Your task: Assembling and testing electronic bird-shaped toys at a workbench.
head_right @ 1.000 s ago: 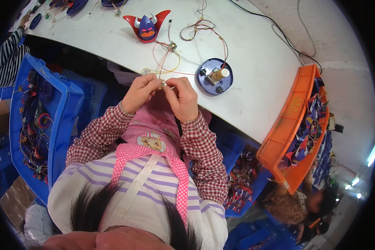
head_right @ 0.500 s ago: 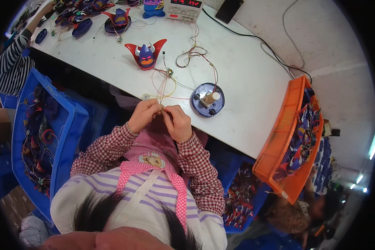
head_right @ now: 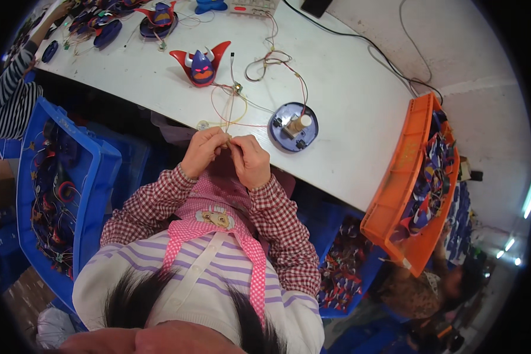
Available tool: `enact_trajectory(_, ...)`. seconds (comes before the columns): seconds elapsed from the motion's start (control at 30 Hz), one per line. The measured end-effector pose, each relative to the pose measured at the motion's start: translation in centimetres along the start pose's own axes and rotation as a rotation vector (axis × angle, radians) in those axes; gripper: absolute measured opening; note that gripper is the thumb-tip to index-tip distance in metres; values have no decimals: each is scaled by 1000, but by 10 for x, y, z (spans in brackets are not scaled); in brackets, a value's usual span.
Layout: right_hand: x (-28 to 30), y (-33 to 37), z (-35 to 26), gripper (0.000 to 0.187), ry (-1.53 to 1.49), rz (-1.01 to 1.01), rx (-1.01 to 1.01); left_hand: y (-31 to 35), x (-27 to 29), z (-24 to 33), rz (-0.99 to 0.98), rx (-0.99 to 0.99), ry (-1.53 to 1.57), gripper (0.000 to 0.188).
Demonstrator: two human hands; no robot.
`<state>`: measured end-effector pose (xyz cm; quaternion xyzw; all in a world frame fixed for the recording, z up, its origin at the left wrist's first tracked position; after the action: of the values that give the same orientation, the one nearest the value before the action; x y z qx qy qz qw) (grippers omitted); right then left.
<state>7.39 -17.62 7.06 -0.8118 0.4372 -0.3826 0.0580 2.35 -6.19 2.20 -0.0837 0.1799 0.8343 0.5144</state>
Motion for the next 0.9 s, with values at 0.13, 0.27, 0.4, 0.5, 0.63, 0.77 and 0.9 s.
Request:
enact_trajectory(0.13, -2, -1, -1, 16, 10, 2, 5, 0, 1, 0, 1, -15, -6, 19)
enact_trajectory(0.27, -2, 1, 0, 16, 20, 4, 1, 1, 1, 0, 13, -12, 12, 19)
enact_trajectory(0.4, -2, 2, 0, 18, 33, 12, 14, 2, 0, 0, 11, -9, -2, 20)
enact_trajectory(0.5, -2, 3, 1, 18, 34, 18, 20, 2, -1, 0, 13, -13, -8, 20)
enact_trajectory(0.63, -2, 4, 2, 16, 34, 28, 15, 2, -2, -1, 12, -24, -8, 20)
enact_trajectory(0.77, -1, 5, 1, 19, 35, 36, 25, 1, -2, -4, 11, -36, -31, 20)
enact_trajectory(0.9, 0, 3, 1, 18, 25, 47, 26, 0, -5, 0, 24, -46, -28, 20)
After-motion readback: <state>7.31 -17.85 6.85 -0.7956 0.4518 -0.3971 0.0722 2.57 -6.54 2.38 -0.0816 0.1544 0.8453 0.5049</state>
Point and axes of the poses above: each hand's wrist, its own y-axis away from the middle knuckle, its own x-axis out of the back of the hand, z = x × y, the point moved 7 cm from there along -y, towards the middle knuckle, and after that the axes turned 11 degrees about y, right-handed, at the moved point
